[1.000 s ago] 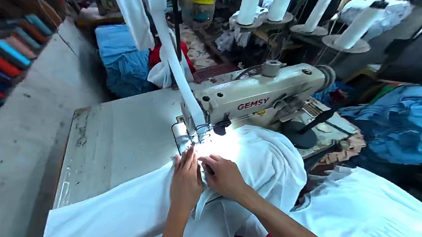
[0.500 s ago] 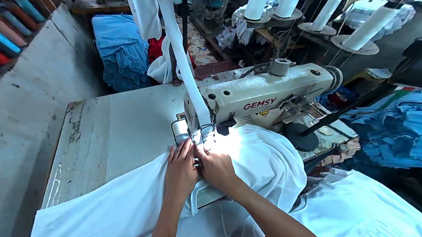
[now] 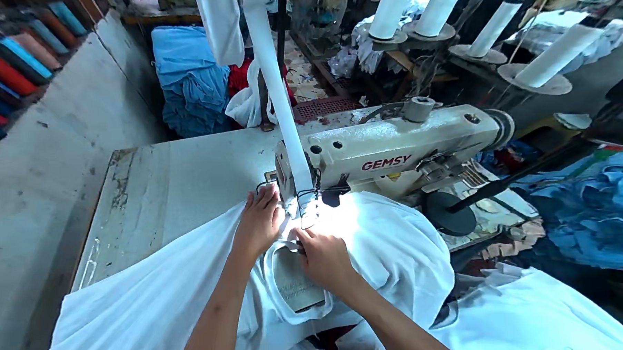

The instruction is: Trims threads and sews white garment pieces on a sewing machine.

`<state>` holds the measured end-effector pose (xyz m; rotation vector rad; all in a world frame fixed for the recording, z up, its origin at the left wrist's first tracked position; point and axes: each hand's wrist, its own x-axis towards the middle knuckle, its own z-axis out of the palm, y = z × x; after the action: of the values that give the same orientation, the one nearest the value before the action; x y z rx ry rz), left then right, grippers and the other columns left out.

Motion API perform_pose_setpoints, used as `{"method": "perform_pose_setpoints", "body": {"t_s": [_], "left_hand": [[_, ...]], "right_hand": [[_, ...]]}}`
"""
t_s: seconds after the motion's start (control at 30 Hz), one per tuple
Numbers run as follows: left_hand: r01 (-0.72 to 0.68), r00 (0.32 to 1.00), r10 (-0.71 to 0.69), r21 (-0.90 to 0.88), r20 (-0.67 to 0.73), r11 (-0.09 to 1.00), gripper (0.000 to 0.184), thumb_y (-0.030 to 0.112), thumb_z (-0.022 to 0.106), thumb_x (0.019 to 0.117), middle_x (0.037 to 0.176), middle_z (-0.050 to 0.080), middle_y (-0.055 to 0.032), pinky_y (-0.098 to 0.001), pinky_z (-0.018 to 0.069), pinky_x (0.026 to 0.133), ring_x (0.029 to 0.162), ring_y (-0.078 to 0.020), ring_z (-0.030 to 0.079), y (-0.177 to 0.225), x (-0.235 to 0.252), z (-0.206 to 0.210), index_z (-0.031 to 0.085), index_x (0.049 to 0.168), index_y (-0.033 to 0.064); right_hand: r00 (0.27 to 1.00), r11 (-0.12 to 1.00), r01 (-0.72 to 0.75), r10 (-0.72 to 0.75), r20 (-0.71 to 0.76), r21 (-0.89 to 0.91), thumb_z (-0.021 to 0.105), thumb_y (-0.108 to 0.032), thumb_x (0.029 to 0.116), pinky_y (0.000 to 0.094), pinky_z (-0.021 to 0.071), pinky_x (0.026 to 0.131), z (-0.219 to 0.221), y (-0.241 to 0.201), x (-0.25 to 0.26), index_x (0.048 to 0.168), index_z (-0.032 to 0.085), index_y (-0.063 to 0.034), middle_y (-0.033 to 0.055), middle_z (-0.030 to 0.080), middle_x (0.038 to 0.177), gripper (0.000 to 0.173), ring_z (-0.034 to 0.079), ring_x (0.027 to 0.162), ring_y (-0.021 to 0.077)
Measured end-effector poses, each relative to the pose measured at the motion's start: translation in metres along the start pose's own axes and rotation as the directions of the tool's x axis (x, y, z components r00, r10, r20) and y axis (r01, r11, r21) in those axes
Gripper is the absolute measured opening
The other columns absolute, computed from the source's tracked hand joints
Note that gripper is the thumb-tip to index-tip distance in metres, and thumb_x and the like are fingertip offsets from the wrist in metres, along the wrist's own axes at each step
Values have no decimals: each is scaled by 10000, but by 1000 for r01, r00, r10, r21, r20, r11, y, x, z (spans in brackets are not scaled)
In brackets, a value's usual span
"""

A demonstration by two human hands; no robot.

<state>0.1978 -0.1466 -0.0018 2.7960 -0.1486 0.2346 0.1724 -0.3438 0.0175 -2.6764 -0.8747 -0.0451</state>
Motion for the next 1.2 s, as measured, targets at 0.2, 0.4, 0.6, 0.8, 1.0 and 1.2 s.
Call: {"method": "perform_pose_setpoints", "body": {"t_s": [0.2,0.4,0.6,0.8,1.0,1.2], "left_hand": [[198,879,-332,-372,-342,907,330,129,507,1025,1348,637,-158,-429,475,1094,1281,-250,597,51,-33,-14,645,1287,-17],[93,886,-224,-318,-405,943,280,142,528,999,1089,699,-117,-353,584,867,965,-200,683,68,-77,19,691,1182,6],[140,948,-115,65,-298,988,354,295,522,1007,1282,654,-102,-459,513,952,1155,-296,622,71,-78,20,737,1249,153],[195,957,-161,126,-240,973,379,265,483,1007,1351,638,-66,-493,462,981,1210,-272,606,74,-71,16,709,1307,213],[204,946,-184,50,-267,978,323,115,584,935,1374,644,-95,-584,435,997,1226,-316,625,71,-46,7,763,1193,190],[143,975,-115,136,-190,980,304,246,617,956,1432,594,-105,-586,402,1064,1293,-340,571,46,-29,-1,742,1218,155]], "right_hand": [[999,999,-34,34,9,27,605,-164,896,534,531,597,-1,4,10,1217,720,-158,109,741,968,341,721,790,328],[991,986,85,-69,-116,140,653,-138,860,546,536,610,3,31,11,1127,762,-160,100,754,908,289,726,771,324],[967,986,167,-165,-192,-5,665,-150,825,499,509,511,13,38,1,1196,770,-229,83,743,842,394,690,632,295],[976,982,155,-169,-138,-105,636,-133,822,466,491,491,11,32,8,1284,732,-256,75,719,816,487,673,619,277],[967,985,-108,72,245,135,532,-161,969,571,530,852,-20,9,29,1299,682,-138,131,736,1133,364,699,1076,336],[970,985,-116,85,227,127,533,-202,979,561,546,835,-21,1,25,1281,692,-148,143,708,1184,346,697,1058,336]]}}
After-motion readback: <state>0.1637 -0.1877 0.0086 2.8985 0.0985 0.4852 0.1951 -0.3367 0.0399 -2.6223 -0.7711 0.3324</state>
